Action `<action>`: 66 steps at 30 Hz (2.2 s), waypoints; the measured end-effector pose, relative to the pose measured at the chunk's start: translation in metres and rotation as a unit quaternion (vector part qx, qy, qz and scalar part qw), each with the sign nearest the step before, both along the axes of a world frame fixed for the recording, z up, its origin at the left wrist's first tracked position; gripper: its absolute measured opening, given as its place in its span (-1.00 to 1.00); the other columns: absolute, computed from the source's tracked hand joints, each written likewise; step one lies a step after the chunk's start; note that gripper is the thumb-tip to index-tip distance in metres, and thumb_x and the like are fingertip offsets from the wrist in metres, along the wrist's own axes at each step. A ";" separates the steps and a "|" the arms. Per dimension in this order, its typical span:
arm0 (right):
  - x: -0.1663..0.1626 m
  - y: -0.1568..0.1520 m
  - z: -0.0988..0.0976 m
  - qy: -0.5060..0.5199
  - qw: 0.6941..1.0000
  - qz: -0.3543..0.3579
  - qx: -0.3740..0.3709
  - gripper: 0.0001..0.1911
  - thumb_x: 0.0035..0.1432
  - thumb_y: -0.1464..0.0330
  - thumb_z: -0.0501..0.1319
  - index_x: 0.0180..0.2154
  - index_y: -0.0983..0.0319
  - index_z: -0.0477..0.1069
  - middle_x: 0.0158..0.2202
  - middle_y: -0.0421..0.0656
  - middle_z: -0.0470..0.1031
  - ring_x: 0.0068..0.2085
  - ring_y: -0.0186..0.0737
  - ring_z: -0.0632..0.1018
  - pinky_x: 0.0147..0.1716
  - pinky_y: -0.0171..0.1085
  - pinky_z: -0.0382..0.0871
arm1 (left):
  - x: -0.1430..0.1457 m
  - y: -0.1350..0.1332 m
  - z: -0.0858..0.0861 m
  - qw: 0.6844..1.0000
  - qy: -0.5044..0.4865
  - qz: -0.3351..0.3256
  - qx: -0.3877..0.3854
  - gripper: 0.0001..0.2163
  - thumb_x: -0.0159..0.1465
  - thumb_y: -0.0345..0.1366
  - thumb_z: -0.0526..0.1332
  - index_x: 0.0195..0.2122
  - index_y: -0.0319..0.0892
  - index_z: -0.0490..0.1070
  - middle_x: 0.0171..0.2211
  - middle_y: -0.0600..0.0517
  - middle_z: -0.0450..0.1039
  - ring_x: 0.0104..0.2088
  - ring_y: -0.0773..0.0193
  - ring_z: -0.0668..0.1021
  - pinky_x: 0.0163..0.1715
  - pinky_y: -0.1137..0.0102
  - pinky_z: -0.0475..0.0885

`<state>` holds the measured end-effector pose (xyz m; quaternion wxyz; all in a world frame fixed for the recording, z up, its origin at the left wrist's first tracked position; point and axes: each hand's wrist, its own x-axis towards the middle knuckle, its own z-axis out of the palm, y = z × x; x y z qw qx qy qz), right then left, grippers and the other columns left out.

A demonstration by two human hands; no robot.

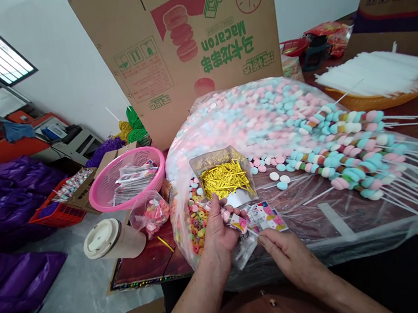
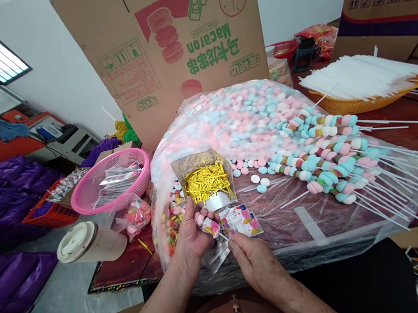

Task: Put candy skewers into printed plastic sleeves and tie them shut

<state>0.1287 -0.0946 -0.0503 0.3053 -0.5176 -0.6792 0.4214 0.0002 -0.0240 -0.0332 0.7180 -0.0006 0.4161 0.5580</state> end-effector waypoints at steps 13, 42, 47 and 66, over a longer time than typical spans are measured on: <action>0.000 0.004 -0.004 0.154 0.974 -0.009 -0.167 -0.63 0.17 0.08 -0.11 -0.50 0.18 0.17 -0.76 -0.36 0.04 -0.70 -0.37 0.11 -0.68 -0.37 -0.04 | 0.013 -0.010 -0.001 0.999 -0.021 -0.031 0.037 -0.77 0.12 -0.13 0.27 -0.38 -0.20 0.36 -0.72 0.16 0.29 -0.68 0.38 0.40 -0.50 0.39 0.41; -0.005 0.007 0.001 0.082 0.996 -0.003 -0.023 -0.61 0.21 0.14 -0.08 -0.58 0.19 0.10 -0.63 -0.26 0.21 -0.57 -0.34 0.24 -0.59 -0.36 0.08 | -0.008 0.011 0.009 0.998 0.060 0.009 0.009 -0.70 0.12 -0.04 0.23 -0.45 -0.19 0.28 -0.71 0.17 0.24 -0.71 0.41 0.36 -0.62 0.49 0.37; -0.010 0.013 -0.006 0.226 0.955 -0.047 -0.185 -0.59 0.12 -0.01 -0.02 -0.48 0.19 0.21 -0.80 -0.38 0.06 -0.73 -0.41 0.08 -0.71 -0.38 -0.09 | 0.001 -0.007 0.005 0.993 0.085 -0.044 0.063 -0.60 0.09 0.08 0.19 -0.28 -0.17 0.31 -0.57 0.05 0.42 -0.61 0.30 0.48 -0.52 0.38 0.43; -0.016 0.008 -0.002 0.398 0.862 -0.074 -0.305 -0.57 0.00 -0.02 0.17 -0.48 0.22 0.21 -0.87 -0.44 0.05 -0.79 -0.53 -0.05 -0.76 -0.44 -0.18 | -0.028 -0.026 -0.011 0.793 0.541 -0.061 0.272 -0.82 -0.02 -0.50 0.28 -0.45 -0.07 0.56 -0.45 0.03 0.50 -0.38 0.24 0.46 -0.23 0.46 0.32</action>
